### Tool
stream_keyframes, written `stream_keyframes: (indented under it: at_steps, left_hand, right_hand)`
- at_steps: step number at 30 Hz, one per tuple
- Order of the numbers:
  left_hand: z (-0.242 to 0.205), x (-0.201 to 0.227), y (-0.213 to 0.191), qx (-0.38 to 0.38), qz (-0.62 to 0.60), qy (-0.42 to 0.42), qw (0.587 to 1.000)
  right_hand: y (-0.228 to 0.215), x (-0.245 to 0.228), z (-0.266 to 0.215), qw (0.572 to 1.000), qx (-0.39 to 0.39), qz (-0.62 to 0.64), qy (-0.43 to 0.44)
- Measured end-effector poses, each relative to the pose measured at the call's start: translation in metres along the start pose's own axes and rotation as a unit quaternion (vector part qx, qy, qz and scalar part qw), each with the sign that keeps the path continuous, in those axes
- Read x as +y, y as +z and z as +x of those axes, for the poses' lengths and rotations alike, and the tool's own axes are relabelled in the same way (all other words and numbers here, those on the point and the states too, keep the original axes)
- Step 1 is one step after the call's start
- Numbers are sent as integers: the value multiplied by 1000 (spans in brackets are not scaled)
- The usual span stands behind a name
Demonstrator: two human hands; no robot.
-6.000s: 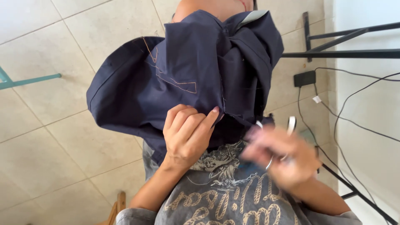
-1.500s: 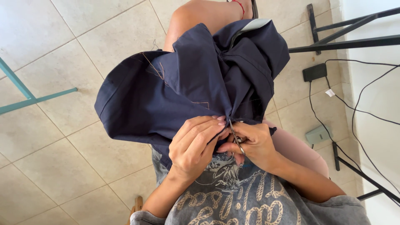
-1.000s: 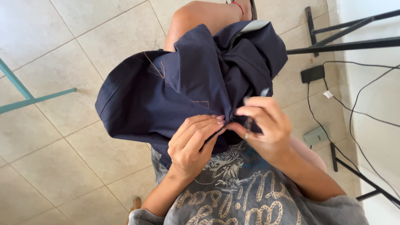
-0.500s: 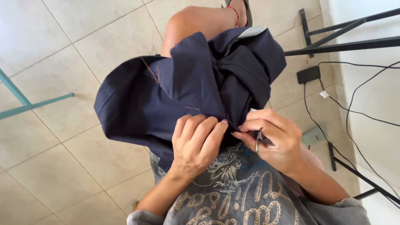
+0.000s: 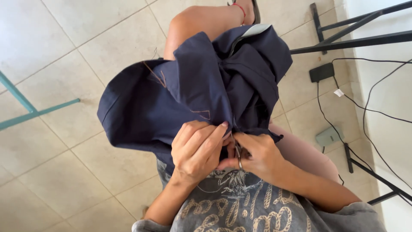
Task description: Trimming loose threads and cutting seams on a dark blue garment using scissors
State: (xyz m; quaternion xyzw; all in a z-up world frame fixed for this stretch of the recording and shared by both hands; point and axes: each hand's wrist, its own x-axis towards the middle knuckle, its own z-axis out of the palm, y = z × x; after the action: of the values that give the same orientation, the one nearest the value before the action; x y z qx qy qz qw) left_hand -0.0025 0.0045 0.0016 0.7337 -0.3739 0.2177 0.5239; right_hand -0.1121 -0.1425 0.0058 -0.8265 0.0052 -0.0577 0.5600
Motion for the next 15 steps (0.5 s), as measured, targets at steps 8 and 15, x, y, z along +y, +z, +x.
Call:
stream_keyframes:
  at_steps: [8,15]
  left_hand:
    - [1,2,3,27,-16,-11,999]
    - [3,2,3,23,-11,-1,1000]
  right_hand:
    - [1,6,-1,1000,1,-27,-3]
    - [1,6,0,1000,1,11,23]
